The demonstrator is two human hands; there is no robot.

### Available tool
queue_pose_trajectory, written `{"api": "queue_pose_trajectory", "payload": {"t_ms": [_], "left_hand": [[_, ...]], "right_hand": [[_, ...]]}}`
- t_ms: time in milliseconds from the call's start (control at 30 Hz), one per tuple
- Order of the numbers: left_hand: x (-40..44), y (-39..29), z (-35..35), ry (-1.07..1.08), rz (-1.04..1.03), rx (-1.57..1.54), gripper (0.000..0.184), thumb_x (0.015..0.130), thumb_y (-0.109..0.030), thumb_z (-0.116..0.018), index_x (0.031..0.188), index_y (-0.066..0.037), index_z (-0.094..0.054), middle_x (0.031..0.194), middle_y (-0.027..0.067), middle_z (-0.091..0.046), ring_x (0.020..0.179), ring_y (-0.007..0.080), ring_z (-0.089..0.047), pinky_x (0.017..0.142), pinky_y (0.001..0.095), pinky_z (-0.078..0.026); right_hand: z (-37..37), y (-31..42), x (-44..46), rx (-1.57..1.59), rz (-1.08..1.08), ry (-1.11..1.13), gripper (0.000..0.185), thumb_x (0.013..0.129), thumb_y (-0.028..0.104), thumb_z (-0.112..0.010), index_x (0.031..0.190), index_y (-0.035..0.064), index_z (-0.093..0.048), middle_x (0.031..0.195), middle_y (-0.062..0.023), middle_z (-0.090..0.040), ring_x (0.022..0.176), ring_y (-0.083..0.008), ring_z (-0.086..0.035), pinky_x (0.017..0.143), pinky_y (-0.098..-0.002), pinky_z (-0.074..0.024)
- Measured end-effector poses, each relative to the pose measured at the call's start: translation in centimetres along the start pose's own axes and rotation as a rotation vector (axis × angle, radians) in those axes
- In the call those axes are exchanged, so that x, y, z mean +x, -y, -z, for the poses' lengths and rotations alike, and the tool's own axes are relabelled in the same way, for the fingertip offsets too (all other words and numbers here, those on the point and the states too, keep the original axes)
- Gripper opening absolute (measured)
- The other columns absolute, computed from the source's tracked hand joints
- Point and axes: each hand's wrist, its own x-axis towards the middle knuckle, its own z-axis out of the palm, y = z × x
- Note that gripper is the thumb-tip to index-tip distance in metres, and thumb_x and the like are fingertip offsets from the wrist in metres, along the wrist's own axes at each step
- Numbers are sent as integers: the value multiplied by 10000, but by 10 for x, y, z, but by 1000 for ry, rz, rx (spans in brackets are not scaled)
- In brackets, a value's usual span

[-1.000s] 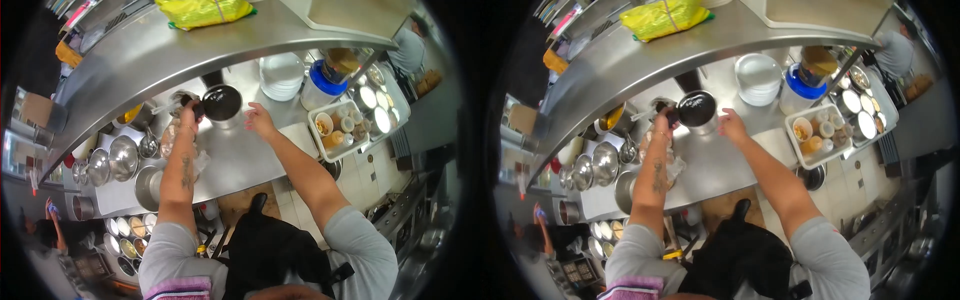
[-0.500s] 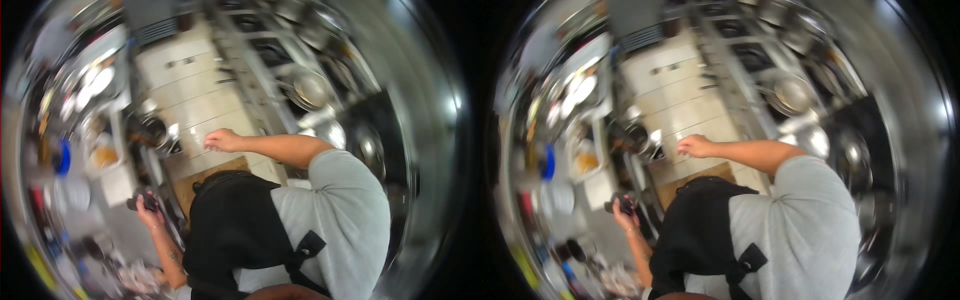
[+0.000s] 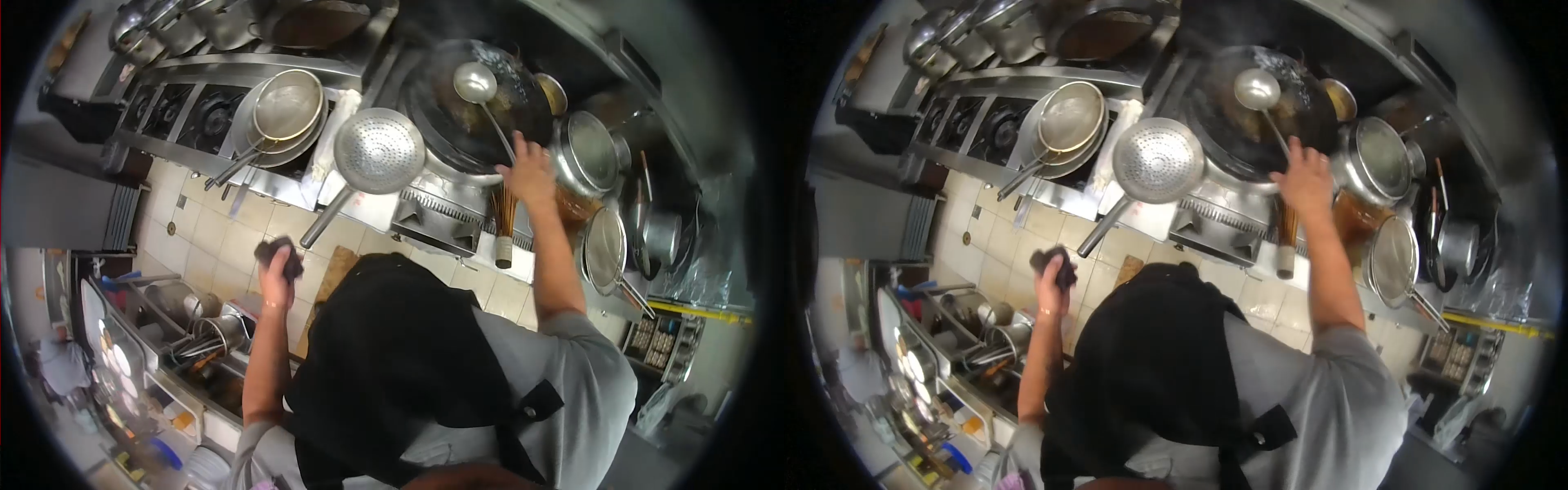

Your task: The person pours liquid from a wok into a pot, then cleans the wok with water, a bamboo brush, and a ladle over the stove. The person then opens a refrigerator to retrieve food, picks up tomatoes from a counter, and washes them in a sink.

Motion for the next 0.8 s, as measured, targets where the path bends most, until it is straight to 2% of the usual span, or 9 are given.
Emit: {"api": "queue_pose_trajectory", "payload": {"t_ms": [33, 167, 233, 267, 333, 467, 533, 667, 800], "left_hand": [[14, -7, -22, 53, -22, 6, 339, 951, -184, -723, 1224, -21, -604, 982, 82, -663, 804, 220, -693, 630, 355, -542], [59, -19, -73, 145, 20, 92, 260, 934, -155, -713, 1129, 5, -648, 908, 73, -669, 783, 196, -678, 658, 326, -541], [89, -16, -77, 187, 84, 123, 220, 927, -145, -705, 1079, 8, -663, 872, 58, -660, 750, 180, -653, 655, 317, -526], [95, -17, -81, 213, 110, 154, 216, 919, -146, -705, 1077, -2, -670, 881, 53, -661, 727, 166, -629, 650, 308, -510], [116, -6, -73, 280, 187, 208, 215, 914, -144, -703, 1085, -16, -677, 875, 43, -657, 721, 158, -617, 653, 300, -499], [155, 39, -54, 319, 251, 303, 210, 909, -154, -719, 1095, -64, -684, 885, 11, -671, 792, 172, -641, 720, 320, -516], [177, 51, -35, 483, 481, 214, 242, 908, -222, -725, 1102, -81, -690, 924, 26, -698, 877, 184, -674, 778, 337, -535], [183, 49, -28, 659, 761, -21, 440, 865, -382, -731, 1199, -102, -671, 1124, 106, -711, 1023, 362, -708, 797, 543, -611], [165, 43, -41, 717, 849, -94, 492, 873, -345, -680, 1267, -56, -614, 1287, 173, -659, 909, 329, -693, 665, 471, -590]], "right_hand": [[-7, -30, 4, -27, -105, 311, 961, 880, 448, -778, 1660, 150, -302, 1378, -221, -605, 1261, -425, -626, 1054, -506, -528], [-78, -97, -24, 238, -220, 634, 868, 995, 398, -671, 1678, 112, -219, 1165, -207, -718, 964, -341, -727, 897, -466, -590], [-78, -105, -53, 1388, -497, 845, 756, 1028, 266, -641, 1655, 76, -263, 951, -159, -729, 768, -235, -711, 678, -353, -598], [-70, -102, -58, 1395, -526, 821, 756, 1028, 266, -641, 1655, 76, -263, 951, -159, -729, 768, -235, -711, 678, -353, -598], [-45, -75, -68, 2115, -603, 698, 655, 1030, 153, -620, 1620, 68, -347, 853, -114, -694, 623, -154, -632, 511, -265, -511], [-123, -36, -37, 2363, -624, 670, 627, 1006, 151, -631, 1593, 96, -419, 795, -128, -693, 627, -175, -644, 552, -314, -530], [-61, -3, -8, 983, -539, 429, 699, 991, 139, -613, 1639, 141, -348, 960, -239, -748, 833, -301, -741, 724, -431, -592], [-25, -54, -33, 658, -647, 133, 816, 951, 135, -633, 1671, 265, -273, 1236, -322, -675, 1128, -541, -640, 1002, -553, -504], [-11, -129, -45, 446, -869, 82, 781, 962, 145, -599, 1664, 102, -261, 1139, -372, -693, 1091, -513, -681, 990, -545, -534]]}}
